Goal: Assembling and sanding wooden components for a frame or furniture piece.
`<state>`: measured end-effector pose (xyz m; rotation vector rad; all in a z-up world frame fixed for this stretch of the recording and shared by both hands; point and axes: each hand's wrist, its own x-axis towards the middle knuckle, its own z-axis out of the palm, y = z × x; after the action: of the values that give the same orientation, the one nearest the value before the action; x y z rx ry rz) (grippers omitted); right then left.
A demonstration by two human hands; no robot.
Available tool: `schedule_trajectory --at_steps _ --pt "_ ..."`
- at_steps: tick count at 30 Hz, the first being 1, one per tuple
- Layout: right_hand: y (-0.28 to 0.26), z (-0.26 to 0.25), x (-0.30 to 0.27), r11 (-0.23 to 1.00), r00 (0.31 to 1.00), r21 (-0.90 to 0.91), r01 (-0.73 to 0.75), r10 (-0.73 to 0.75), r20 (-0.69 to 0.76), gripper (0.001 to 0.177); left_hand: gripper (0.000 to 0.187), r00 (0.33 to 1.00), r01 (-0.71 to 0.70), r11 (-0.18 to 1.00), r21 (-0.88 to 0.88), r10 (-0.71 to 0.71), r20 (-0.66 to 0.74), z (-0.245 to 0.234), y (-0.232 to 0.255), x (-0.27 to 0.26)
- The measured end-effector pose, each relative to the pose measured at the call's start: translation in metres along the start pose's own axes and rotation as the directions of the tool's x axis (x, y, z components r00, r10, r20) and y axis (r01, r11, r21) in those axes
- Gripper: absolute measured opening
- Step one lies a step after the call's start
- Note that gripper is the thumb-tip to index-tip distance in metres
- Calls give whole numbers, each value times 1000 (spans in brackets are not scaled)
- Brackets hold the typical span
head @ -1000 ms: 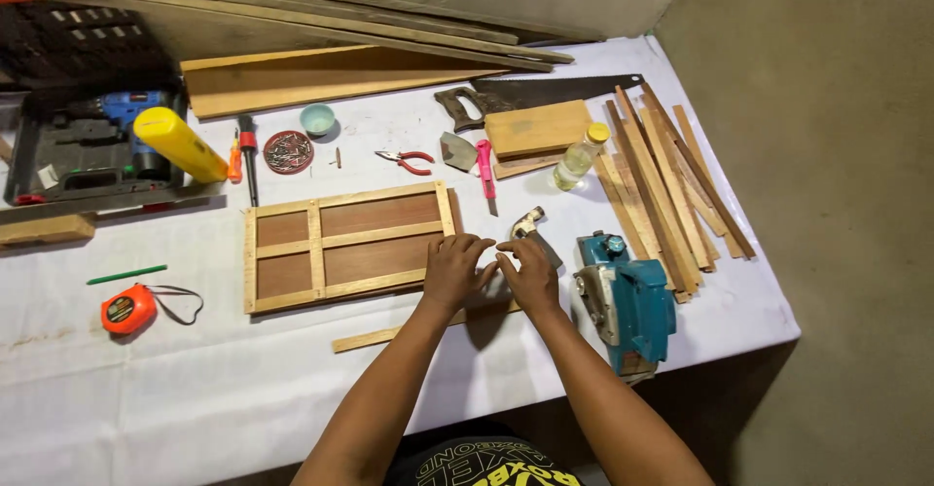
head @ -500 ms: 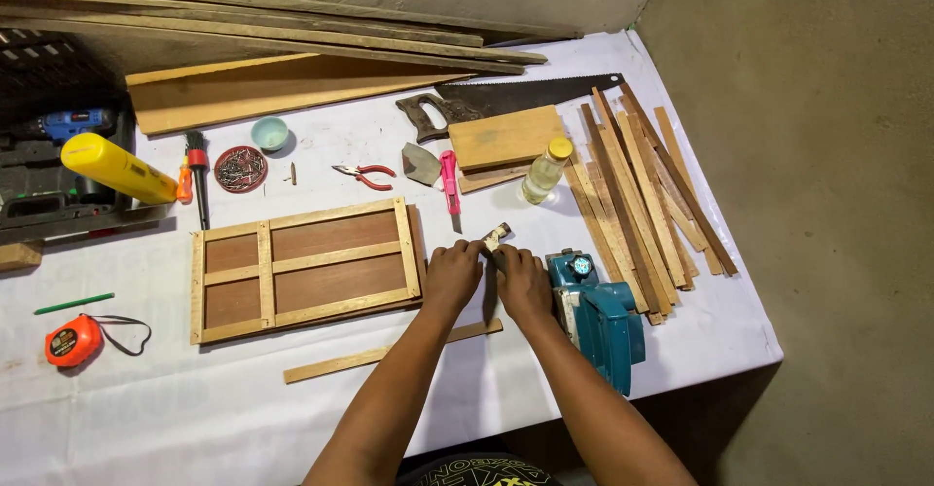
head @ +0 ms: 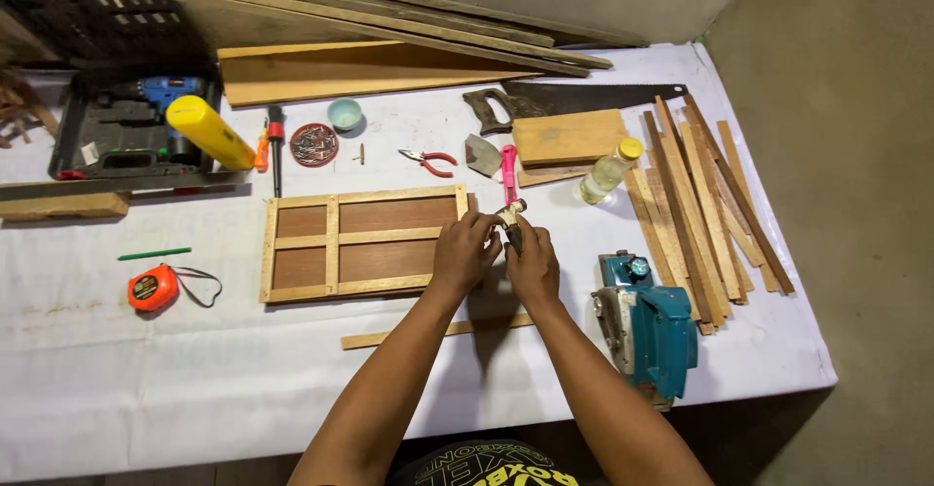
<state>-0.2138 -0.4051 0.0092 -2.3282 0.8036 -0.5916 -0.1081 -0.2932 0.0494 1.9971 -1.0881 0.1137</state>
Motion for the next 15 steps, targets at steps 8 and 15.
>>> schedule_trajectory --at_steps 8,15 --pt "-114 62 -22 997 997 37 67 -68 21 56 23 985 -83 994 65 92 -148 -112 -65 -36" --pt "-184 120 -55 986 995 159 47 -61 84 51 24 995 -51 998 -48 46 -92 -197 -126 -80"
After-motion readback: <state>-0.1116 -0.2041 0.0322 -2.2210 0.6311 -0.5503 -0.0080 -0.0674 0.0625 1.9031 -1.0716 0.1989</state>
